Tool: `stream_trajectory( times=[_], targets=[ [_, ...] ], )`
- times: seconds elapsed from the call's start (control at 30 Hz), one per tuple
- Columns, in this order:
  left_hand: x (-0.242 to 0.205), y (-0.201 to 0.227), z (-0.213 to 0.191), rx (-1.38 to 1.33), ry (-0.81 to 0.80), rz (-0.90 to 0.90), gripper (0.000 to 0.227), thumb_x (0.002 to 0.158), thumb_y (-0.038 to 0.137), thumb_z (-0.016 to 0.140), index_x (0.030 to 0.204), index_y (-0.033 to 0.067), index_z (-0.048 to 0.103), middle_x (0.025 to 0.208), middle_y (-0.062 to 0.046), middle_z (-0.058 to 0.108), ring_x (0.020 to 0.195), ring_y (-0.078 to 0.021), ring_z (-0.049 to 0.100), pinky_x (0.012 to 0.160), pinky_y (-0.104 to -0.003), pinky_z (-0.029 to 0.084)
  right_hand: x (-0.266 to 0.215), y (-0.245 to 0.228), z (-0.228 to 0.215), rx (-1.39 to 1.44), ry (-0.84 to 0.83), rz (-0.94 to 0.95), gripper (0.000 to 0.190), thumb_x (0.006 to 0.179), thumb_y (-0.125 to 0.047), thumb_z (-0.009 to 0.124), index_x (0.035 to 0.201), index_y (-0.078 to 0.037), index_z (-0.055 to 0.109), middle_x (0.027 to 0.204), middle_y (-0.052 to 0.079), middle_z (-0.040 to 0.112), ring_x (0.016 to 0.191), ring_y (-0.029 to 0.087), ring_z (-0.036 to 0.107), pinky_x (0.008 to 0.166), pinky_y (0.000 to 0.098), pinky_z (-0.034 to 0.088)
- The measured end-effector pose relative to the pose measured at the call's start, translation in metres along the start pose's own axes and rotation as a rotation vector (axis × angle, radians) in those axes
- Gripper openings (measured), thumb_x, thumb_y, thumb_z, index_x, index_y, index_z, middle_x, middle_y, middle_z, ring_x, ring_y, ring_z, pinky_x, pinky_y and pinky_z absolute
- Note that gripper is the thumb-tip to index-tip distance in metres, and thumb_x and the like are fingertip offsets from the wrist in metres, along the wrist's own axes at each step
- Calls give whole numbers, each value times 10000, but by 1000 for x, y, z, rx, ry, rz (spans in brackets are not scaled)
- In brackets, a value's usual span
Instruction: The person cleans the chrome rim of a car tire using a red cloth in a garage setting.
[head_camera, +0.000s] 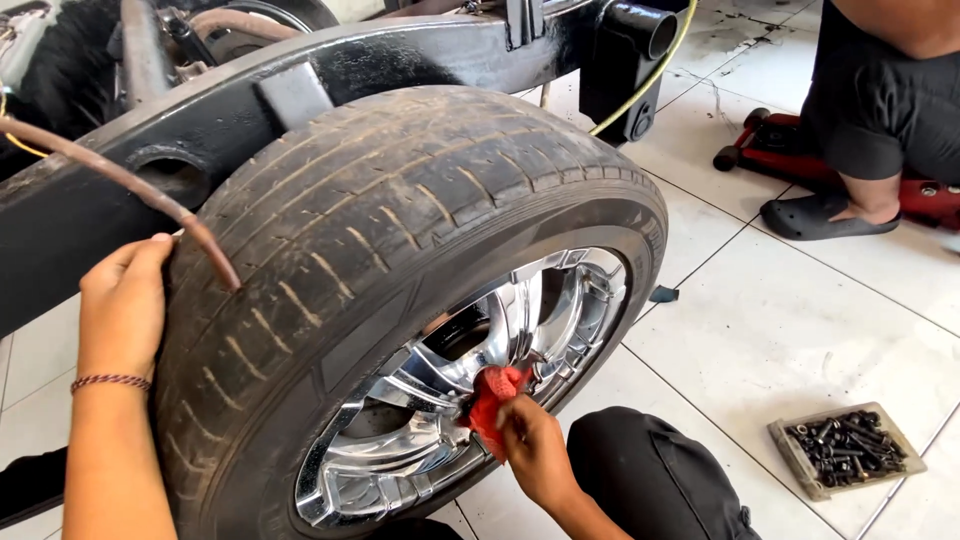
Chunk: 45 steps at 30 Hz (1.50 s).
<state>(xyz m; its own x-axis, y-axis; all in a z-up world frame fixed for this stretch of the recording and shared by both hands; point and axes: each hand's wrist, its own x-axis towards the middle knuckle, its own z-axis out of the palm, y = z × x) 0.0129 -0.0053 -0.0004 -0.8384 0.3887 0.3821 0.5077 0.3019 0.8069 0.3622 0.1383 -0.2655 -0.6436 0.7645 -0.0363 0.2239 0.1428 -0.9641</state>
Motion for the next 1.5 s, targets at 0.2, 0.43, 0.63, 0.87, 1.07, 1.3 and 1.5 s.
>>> stream_trajectory(
  times=[0.2, 0.43, 0.63, 0.87, 1.07, 1.3, 1.5],
  targets=[
    [-1, 7, 0, -16, -8, -9, 374, 1043, 319, 621, 1143, -26, 726, 969, -15, 690, 892, -90, 587, 821, -258, 459, 9, -23, -4, -258, -52, -538, 462, 867, -13, 649, 1323, 3, 574, 1231, 221, 644, 1048, 415, 630, 856, 446, 530],
    [-6, 10, 0, -42, -9, -8, 360, 1031, 311, 614, 1145, -11, 727, 977, -13, 699, 900, -85, 599, 822, -251, 466, 17, -21, -10, -663, -229, -461, 554, 890, -111, 653, 1392, 6, 452, 1373, 238, 535, 1178, 431, 552, 949, 498, 464],
    [-6, 7, -1, -38, -18, -7, 365, 1041, 313, 618, 1131, -22, 729, 959, -19, 690, 881, -84, 582, 808, -254, 462, 28, 13, 19, 5, -280, -251, 626, 943, -180, 636, 1476, 25, 380, 1319, 171, 565, 1081, 255, 657, 951, 383, 557],
    [-3, 4, -1, -64, -26, 7, 358, 1036, 305, 616, 1126, -24, 726, 966, -6, 694, 891, -78, 590, 820, -247, 464, 25, -31, 11, 745, -229, 432, 611, 947, -208, 620, 1500, -51, 412, 1251, 92, 673, 1150, 163, 633, 920, 334, 511],
    [-3, 5, -1, -19, -25, 15, 359, 1042, 307, 618, 1135, -23, 724, 971, -7, 688, 898, -83, 587, 828, -250, 461, 27, 10, 31, 562, -152, 88, 442, 957, -137, 631, 1359, 45, 608, 1179, 99, 648, 1057, 183, 653, 926, 275, 504],
    [-3, 6, 2, -8, -5, -43, 349, 1043, 311, 616, 1120, -9, 733, 928, 6, 661, 849, -78, 561, 774, -250, 440, 18, -27, 9, 124, -25, -237, 312, 901, -83, 682, 1192, 27, 662, 1117, 130, 661, 1031, 223, 670, 881, 306, 525],
    [-2, 6, 2, -39, -5, -52, 329, 1038, 307, 622, 1099, 3, 733, 902, 38, 649, 822, -52, 545, 748, -228, 430, 21, 17, 29, 179, -46, -230, 422, 907, -21, 639, 1323, -2, 571, 1294, 131, 603, 1116, 245, 641, 992, 328, 486]
  ],
)
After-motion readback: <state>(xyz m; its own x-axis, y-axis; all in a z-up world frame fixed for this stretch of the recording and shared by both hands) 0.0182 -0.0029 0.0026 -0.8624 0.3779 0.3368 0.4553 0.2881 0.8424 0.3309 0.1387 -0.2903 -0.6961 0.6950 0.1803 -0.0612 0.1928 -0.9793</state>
